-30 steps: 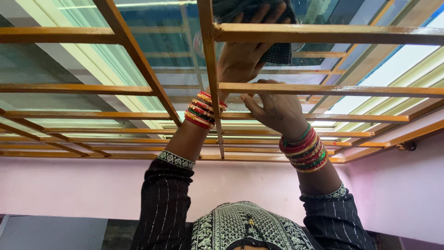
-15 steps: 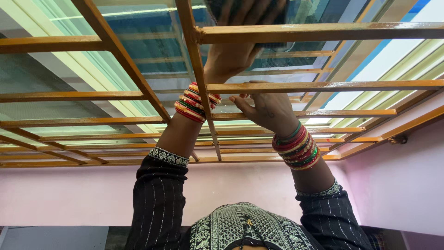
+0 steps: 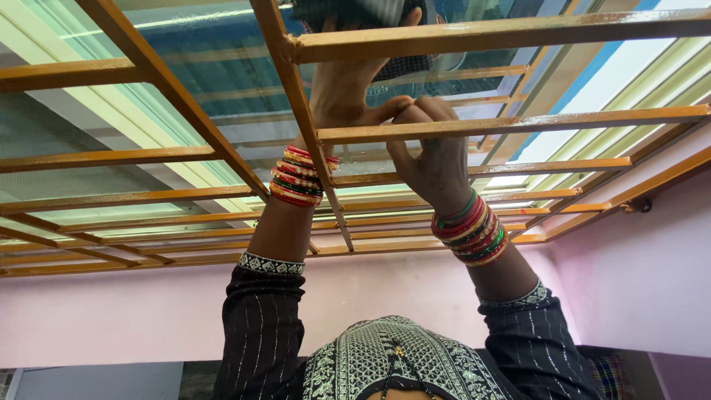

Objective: The person cleans the glass and frame of a window using a cloth by hand, reaching between the metal bars.

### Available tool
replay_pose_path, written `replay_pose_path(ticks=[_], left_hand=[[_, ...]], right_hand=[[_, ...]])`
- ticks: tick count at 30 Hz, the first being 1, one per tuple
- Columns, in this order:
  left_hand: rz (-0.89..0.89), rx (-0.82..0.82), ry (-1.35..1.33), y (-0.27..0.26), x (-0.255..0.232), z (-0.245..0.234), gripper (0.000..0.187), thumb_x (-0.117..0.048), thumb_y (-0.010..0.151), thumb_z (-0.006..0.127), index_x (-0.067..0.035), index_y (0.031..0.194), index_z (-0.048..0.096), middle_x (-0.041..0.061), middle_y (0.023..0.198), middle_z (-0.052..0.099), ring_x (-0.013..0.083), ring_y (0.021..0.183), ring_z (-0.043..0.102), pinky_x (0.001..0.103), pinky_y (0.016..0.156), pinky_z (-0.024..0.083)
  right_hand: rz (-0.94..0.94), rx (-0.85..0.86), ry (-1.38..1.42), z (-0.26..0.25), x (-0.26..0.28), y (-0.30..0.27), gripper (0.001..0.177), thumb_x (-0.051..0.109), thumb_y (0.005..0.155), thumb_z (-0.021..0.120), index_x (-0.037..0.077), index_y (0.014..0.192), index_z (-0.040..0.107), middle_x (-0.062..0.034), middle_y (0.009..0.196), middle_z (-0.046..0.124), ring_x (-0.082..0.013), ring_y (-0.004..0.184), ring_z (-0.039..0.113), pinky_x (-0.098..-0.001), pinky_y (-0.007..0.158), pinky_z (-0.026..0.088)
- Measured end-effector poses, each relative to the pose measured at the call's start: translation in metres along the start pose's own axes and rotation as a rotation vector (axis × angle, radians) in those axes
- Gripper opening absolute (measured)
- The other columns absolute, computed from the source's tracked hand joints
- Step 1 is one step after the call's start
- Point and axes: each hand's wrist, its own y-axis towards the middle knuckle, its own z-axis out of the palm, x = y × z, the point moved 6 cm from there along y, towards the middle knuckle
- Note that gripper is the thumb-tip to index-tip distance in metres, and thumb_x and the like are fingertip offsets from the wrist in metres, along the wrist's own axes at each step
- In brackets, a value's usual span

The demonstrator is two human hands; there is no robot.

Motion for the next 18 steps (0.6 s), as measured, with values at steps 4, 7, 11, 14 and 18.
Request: replay_pose_path(ticks=[4,7,11,14,18], left_hand=[[-0.067,-0.142,-0.415,-0.015,0.006,0.000,0.072,-0.067,0.109,0.039,-0.011,0.152,0.051,0.016,0.151,0.060,0.0297,0.139,0.057,0.047,0.115,0.042],[-0.121,-0.275,-0.515,-0.029,0.023,0.009,0.078,-0.070,0.103,0.037,-0.009,0.148,0.053,0.016,0.149,0.061,0.0253,0.133,0.059,0.046,0.113,0.046],[-0.172,-0.442,-0.458,-0.045,0.034,0.019,0.087,-0.075,0.098,0.036,-0.006,0.151,0.046,0.017,0.148,0.055,0.0305,0.142,0.051,0.050,0.120,0.037],[-0.250,-0.581,-0.423,-0.058,0.039,0.021,0.091,-0.076,0.097,0.035,-0.009,0.158,0.034,0.014,0.159,0.045,0.0290,0.143,0.048,0.047,0.125,0.035],[-0.416,-0.650,-0.581,-0.065,0.049,0.033,0.081,-0.064,0.103,0.051,-0.009,0.159,0.028,0.016,0.164,0.030,0.0319,0.140,0.051,0.049,0.112,0.049]], right_hand=[[-0.045,-0.029,-0.044,-0.005,0.003,0.004,0.039,0.011,0.103,0.065,0.005,0.140,0.055,-0.0193,0.151,0.043,-0.0368,0.141,0.047,-0.0475,0.118,0.046],[-0.177,0.123,-0.335,0.016,-0.002,0.028,0.069,0.010,0.099,0.065,0.004,0.164,0.043,-0.0236,0.170,0.026,-0.0401,0.160,0.026,-0.0551,0.134,0.023],[-0.184,0.207,-0.298,0.035,-0.009,0.060,0.073,0.025,0.100,0.068,0.004,0.162,0.037,-0.0273,0.163,0.024,-0.0452,0.153,0.018,-0.0626,0.125,0.012],[-0.294,0.097,-0.439,0.039,-0.005,0.080,0.064,0.034,0.109,0.072,0.015,0.163,0.043,-0.0192,0.168,0.027,-0.0356,0.157,0.023,-0.0655,0.126,0.016],[-0.306,-0.049,-0.428,0.033,-0.023,0.084,0.059,0.035,0.100,0.075,0.018,0.153,0.054,-0.0111,0.160,0.041,-0.0335,0.146,0.039,-0.0590,0.116,0.031]])
